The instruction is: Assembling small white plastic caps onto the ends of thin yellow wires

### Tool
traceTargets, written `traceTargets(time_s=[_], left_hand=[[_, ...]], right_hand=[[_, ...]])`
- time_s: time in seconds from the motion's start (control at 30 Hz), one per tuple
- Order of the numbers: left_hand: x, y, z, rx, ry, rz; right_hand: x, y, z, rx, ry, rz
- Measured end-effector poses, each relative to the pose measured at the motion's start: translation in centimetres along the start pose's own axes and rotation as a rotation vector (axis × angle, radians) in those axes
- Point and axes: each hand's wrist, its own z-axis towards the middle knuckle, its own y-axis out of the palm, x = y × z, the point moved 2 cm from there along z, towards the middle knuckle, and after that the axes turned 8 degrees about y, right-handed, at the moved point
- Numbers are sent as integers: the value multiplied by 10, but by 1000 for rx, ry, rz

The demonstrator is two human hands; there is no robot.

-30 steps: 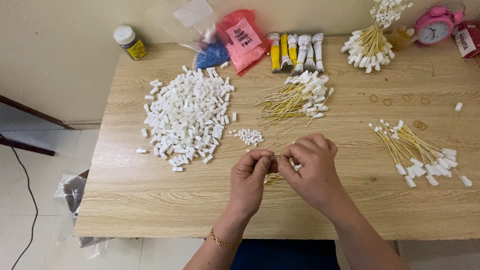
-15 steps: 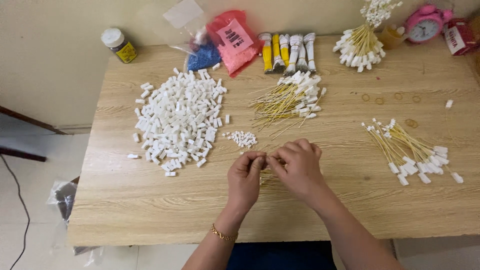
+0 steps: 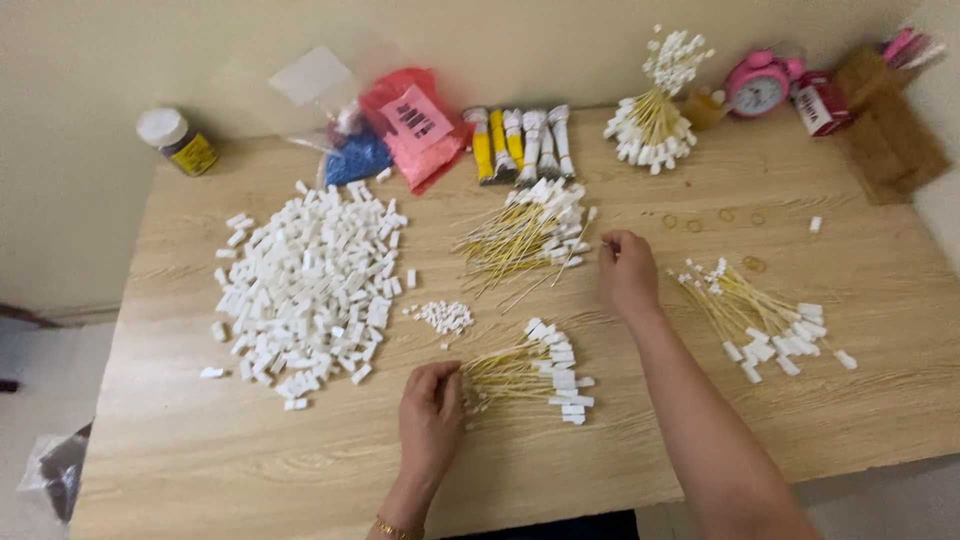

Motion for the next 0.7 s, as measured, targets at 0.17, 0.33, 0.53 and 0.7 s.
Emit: traceTargets(time_s=[0.17,0.33,0.53,0.7], left_hand=[[-32,9,0,57,57,-12],[-32,4,2,51,23,-97],[-33,8,5,18,41,-101],[1,0,6,29,43,-34]], right_hand=[[-28,5,29,-64,169,-112],[-73,-13,13,-287,217,-224],[-24,-4,43,-155,-141,-544],[-45,-52,5,-353,-16,-524]])
